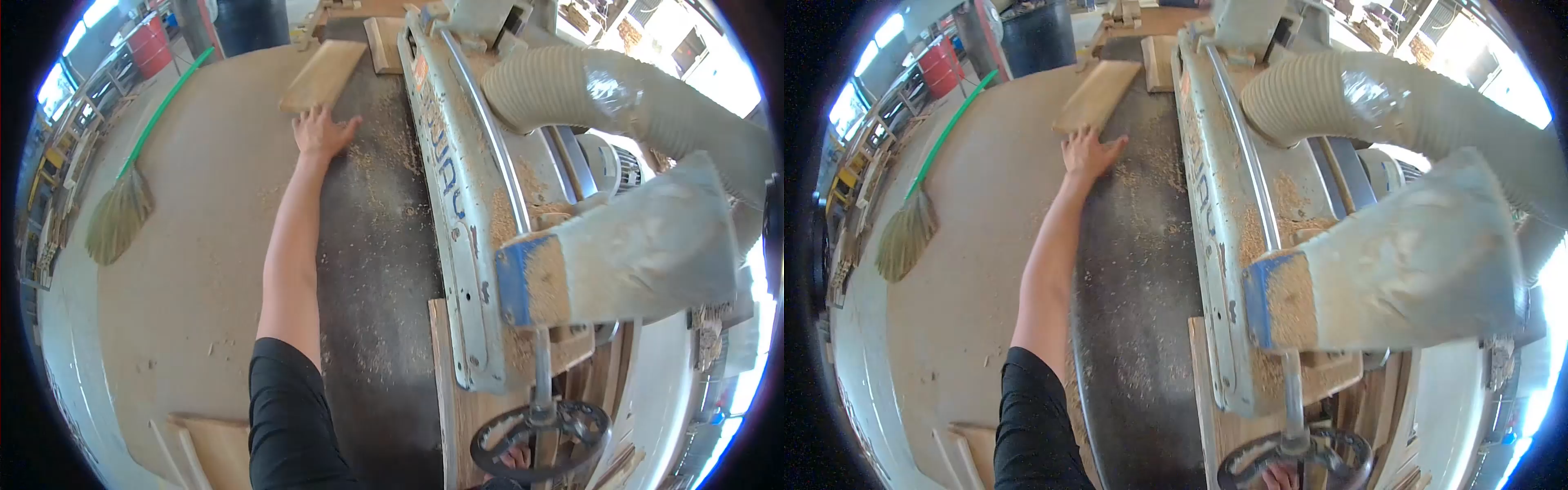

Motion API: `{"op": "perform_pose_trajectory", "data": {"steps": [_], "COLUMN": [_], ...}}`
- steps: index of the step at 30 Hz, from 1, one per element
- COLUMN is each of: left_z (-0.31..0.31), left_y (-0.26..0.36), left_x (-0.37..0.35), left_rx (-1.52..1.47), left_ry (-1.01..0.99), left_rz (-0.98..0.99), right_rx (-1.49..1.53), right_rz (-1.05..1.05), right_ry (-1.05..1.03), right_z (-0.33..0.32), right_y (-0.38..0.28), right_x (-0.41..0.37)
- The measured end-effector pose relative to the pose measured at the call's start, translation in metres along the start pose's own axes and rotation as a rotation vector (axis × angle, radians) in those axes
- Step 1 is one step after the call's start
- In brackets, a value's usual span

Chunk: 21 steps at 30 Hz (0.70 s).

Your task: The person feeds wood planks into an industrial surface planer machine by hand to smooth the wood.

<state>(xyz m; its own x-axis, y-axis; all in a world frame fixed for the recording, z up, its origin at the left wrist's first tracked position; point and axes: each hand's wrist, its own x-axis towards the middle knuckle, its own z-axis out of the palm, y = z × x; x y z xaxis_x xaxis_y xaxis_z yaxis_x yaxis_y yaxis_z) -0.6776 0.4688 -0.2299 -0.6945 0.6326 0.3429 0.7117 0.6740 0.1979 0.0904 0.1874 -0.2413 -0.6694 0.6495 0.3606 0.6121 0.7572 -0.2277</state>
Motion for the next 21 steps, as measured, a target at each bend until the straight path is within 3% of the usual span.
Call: {"op": "perform_pose_trajectory", "data": {"steps": [3, 7, 9, 11, 13, 14, 16, 17, 19, 20, 21], "left_z": [-0.055, -0.089, -0.125, -0.176, -0.189, -0.219, -0.239, -0.221, -0.209, -0.194, -0.177], "left_y": [0.002, 0.005, 0.016, 0.029, 0.025, 0.027, 0.015, -0.001, -0.021, -0.035, -0.050], "left_x": [-0.060, -0.192, -0.272, -0.348, -0.407, -0.422, -0.447, -0.452, -0.451, -0.457, -0.462], "left_rx": [0.000, -0.116, -0.034, -0.075, -0.147, -0.219, -0.284, -0.278, -0.293, -0.290, -0.394], "left_ry": [-0.184, -0.103, -0.232, -0.246, -0.180, -0.278, -0.119, 0.130, 0.107, 0.106, -0.080], "left_rz": [0.036, 0.089, 0.126, 0.150, 0.179, 0.095, -0.049, -0.125, -0.417, -0.402, -0.441], "right_rx": [0.096, 0.209, 0.231, 0.257, 0.244, 0.259, 0.264, 0.276, 0.283, 0.295, 0.299], "right_rz": [-0.016, -0.017, -0.026, -0.049, -0.039, -0.053, -0.065, -0.082, -0.063, -0.071, -0.067], "right_ry": [0.026, 0.071, 0.098, 0.106, 0.143, 0.159, 0.207, 0.203, 0.229, 0.228, 0.238], "right_z": [-0.002, -0.007, -0.006, -0.013, -0.014, -0.013, -0.012, -0.014, -0.019, -0.022, -0.022], "right_y": [0.002, -0.002, -0.002, -0.001, -0.007, -0.005, -0.002, -0.002, -0.005, -0.006, -0.006], "right_x": [-0.005, 0.007, 0.007, 0.004, 0.007, 0.006, 0.009, 0.005, 0.005, 0.004, 0.002]}}
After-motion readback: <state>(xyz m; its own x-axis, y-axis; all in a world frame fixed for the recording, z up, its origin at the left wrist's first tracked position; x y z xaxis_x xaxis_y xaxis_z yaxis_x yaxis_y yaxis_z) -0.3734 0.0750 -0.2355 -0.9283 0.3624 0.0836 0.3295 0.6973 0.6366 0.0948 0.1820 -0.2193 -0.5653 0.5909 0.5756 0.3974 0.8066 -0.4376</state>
